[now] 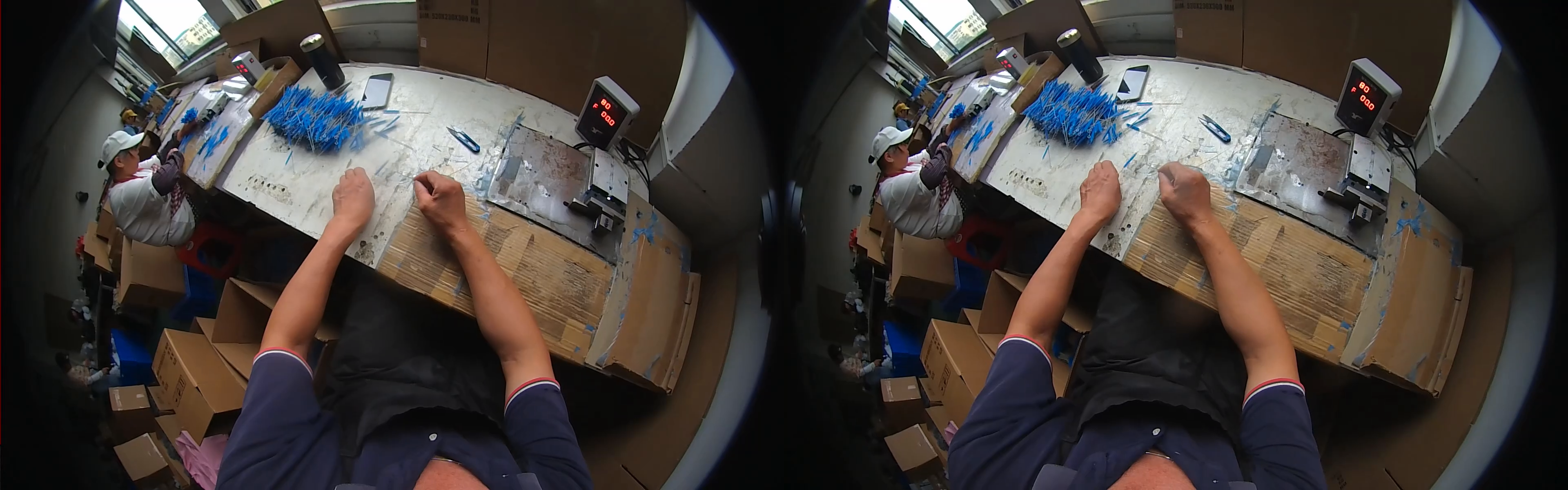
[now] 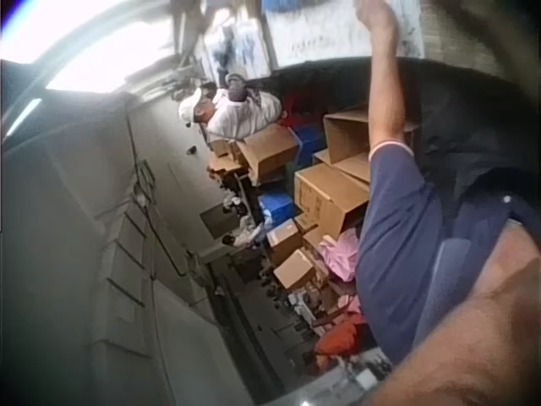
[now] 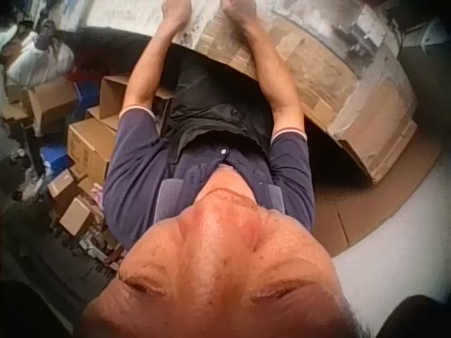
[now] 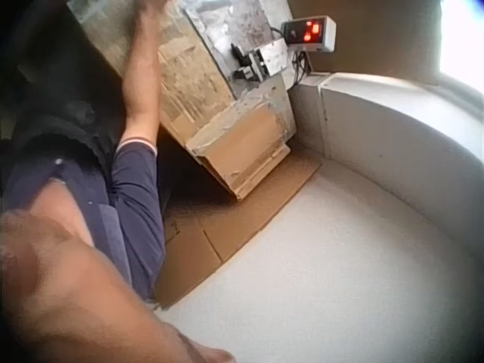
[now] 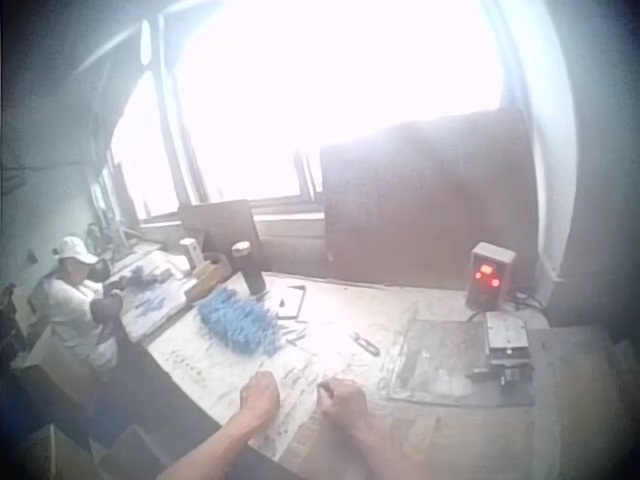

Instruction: The recorder is bundling blue plastic bristles and using a machine to secure them into metal bases for brush manufacturing.

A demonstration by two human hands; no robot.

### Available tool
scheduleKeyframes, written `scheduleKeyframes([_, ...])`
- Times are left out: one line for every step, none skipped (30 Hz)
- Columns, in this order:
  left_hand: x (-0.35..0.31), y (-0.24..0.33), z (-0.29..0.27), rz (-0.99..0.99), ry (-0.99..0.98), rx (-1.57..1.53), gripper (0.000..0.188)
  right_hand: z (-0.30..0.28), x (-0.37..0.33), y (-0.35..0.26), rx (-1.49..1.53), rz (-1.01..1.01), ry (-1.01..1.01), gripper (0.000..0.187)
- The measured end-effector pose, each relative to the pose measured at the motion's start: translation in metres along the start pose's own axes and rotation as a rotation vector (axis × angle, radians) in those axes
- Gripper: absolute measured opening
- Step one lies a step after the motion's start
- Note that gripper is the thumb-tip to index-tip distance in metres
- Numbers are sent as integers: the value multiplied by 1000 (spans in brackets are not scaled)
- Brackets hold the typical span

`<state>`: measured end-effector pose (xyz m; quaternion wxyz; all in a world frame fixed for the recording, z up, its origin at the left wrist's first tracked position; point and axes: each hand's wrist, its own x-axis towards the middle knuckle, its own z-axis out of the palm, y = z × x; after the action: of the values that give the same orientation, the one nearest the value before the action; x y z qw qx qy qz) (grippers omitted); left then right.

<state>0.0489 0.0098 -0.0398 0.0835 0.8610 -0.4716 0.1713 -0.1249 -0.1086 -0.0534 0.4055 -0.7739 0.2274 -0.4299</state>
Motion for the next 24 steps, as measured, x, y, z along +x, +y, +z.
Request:
scheduleKeyframes([-3,2,0,1,7,0,14,3,-1,-3,89,64,-25,14])
scheduleKeyframes([-4,22,-7,-17,-4,-220,13,0,-1,5,73,71,-10,14])
scheduleKeyframes([-6,37,-14,-44,-17,-431,13,3,0,10,180,158,-31,17])
scheduleKeyframes([-6,53,-20,-55,-111,-567,13,3,0,16,287,245,-51,19])
scheduleKeyframes([-9,61,-22,-5,-118,-638,13,5,1,13,294,240,-55,19])
scheduleKeyframes([-12,74,-21,23,-88,-645,13,5,2,13,416,294,-63,21])
scheduleKeyframes([-15,87,-20,-8,-79,-700,13,3,4,14,538,349,-69,23])
scheduleKeyframes([-15,91,-19,-41,-69,-751,13,1,4,12,541,346,-68,23])
scheduleKeyframes([-11,90,-19,-37,-69,-749,13,-3,4,10,669,411,18,22])
scheduleKeyframes([-4,89,-18,10,-85,-800,13,-7,5,10,797,476,107,20])
scheduleKeyframes([6,97,-14,76,-109,-865,13,-14,5,26,741,421,237,23])
scheduleKeyframes([17,85,-7,77,-106,-857,13,-14,8,21,749,418,237,23])
scheduleKeyframes([32,70,-1,68,-19,-754,14,-16,10,16,671,414,300,23])
scheduleKeyframes([48,56,9,60,63,-654,15,-19,12,14,588,412,366,23])
scheduleKeyframes([64,44,18,49,81,-550,18,-21,12,17,529,393,378,23])
scheduleKeyframes([79,32,24,38,99,-445,20,-22,12,20,530,395,388,23])
scheduleKeyframes([91,28,30,51,92,-449,20,-22,10,23,461,402,362,21])
scheduleKeyframes([101,24,32,5,50,-374,21,-21,10,23,395,406,332,20])
scheduleKeyframes([110,21,34,-41,8,-299,22,-17,11,22,337,378,345,22])
scheduleKeyframes([118,19,35,-36,3,-299,22,-16,11,21,336,383,350,22])
scheduleKeyframes([124,17,37,-43,-61,-202,23,-15,11,20,270,336,308,22])
scheduleKeyframes([130,15,39,-50,-124,-105,25,-14,12,19,205,289,264,22])
scheduleKeyframes([133,15,42,-42,-126,-64,24,-15,12,20,195,304,253,22])
scheduleKeyframes([136,14,45,-41,-135,-67,24,-16,13,20,190,313,252,22])
